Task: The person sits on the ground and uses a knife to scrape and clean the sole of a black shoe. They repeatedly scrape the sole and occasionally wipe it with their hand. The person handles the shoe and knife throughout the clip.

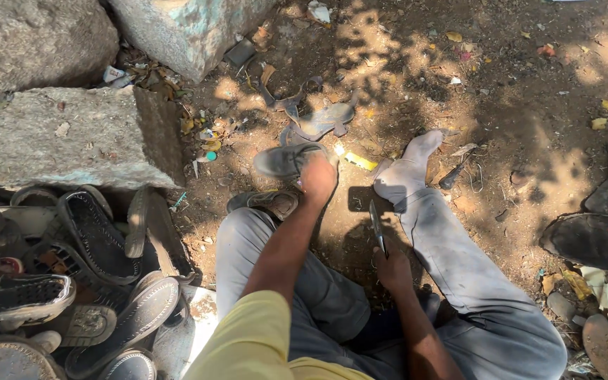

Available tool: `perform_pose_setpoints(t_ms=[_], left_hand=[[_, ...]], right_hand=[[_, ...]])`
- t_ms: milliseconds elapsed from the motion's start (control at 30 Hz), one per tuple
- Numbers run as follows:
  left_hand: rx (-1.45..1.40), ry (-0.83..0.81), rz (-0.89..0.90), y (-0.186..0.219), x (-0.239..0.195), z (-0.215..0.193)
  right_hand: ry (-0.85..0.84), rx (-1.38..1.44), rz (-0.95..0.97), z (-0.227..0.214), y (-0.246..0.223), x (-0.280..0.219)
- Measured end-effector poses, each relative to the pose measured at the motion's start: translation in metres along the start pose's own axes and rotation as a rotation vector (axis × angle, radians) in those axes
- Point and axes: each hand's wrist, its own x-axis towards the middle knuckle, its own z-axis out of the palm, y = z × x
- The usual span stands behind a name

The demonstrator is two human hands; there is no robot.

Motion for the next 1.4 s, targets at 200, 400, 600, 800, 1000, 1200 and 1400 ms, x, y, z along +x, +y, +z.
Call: perform_pose_setpoints(t_ms=[200, 400, 600, 800, 1000, 1200, 1400], left_hand=[[0.377, -0.678, 0.209, 0.009, -0.102, -0.072], [0.42, -0.341, 0.443, -0.018, -0.131, -0.029], [0.357, -0.37, 0.489, -0.041, -0.123, -0.002], [0.198, -0.422, 0.495, -0.024, -0.096, 0.007], [0.001, -0.468, 0.292, -0.025, -0.101, -0.004], [-0.224, -0.492, 0.097, -0.02, -0.097, -0.003], [0.299, -0.623, 0.444, -0.001, -0.077, -0.04]], right_hand=[[0.043, 0.293, 0.118, -0.016, -0.013, 0.002], [0.043, 0.072, 0.04, -0.006, 0.006, 0.0], [0.066, 0.171, 0.121, -0.017, -0.006, -0.015], [0.104, 0.208, 0.113, 0.002, -0.013, -0.032], [0.09, -0.01, -0.119, 0.012, -0.011, -0.032], [0.145, 0.031, -0.141, 0.003, -0.037, -0.039], [0.101, -0.022, -0.084, -0.014, -0.07, -0.069]])
